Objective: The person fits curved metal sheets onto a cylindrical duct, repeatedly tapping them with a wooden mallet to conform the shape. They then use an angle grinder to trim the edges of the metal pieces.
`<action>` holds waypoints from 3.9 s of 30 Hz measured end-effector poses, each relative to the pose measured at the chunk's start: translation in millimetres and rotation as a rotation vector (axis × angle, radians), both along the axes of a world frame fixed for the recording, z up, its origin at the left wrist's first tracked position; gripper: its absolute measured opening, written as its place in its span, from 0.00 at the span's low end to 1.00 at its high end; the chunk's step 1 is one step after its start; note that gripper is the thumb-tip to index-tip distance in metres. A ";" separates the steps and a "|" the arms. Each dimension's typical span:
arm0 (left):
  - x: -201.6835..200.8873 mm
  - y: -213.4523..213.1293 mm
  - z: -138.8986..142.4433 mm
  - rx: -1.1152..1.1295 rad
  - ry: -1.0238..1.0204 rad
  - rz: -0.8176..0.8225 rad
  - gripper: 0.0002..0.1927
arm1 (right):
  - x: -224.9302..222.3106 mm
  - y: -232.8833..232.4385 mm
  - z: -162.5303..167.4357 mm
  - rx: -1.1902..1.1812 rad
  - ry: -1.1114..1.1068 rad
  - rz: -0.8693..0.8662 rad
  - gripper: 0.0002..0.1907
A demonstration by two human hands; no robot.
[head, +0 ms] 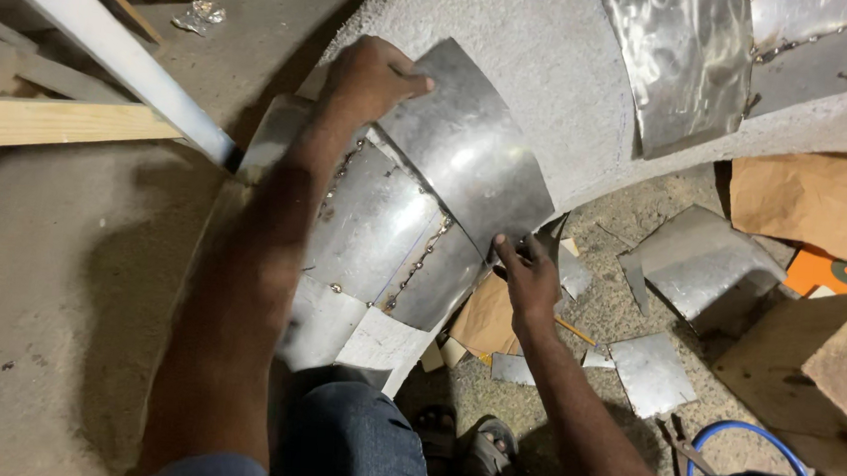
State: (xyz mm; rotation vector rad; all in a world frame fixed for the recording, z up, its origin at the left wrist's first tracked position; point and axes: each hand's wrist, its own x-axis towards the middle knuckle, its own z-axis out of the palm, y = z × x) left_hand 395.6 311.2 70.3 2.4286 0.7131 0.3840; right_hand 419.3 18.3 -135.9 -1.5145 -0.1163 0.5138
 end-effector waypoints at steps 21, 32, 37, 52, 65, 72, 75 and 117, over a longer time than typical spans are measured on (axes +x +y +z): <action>-58.4 31.5 -31.9 0.009 -0.164 -0.129 0.12 | -7.1 3.6 -8.8 -0.070 0.065 -0.047 0.44; -73.1 23.2 -26.6 0.038 -0.237 -0.149 0.11 | -9.4 7.1 -18.7 -0.085 -0.073 -0.052 0.47; -75.8 23.5 -30.1 0.006 -0.246 -0.131 0.10 | -9.9 6.5 -22.5 -0.070 -0.124 -0.063 0.48; -75.7 32.8 -39.9 0.055 -0.274 -0.218 0.08 | -10.7 1.0 -30.2 -0.083 -0.245 -0.057 0.47; -79.8 36.4 -45.9 -0.065 -0.261 -0.165 0.07 | -8.2 -11.0 -21.4 0.038 -0.148 -0.059 0.39; -71.5 45.8 -48.1 0.016 -0.243 -0.152 0.08 | -5.4 -5.4 -16.6 -0.036 -0.035 -0.023 0.40; -68.8 48.1 -46.5 0.049 -0.280 -0.190 0.09 | -3.2 0.1 -10.2 -0.010 -0.020 -0.017 0.39; -49.3 23.1 23.9 -0.092 0.274 -0.086 0.20 | -6.2 -3.4 -7.5 -0.097 0.017 -0.013 0.51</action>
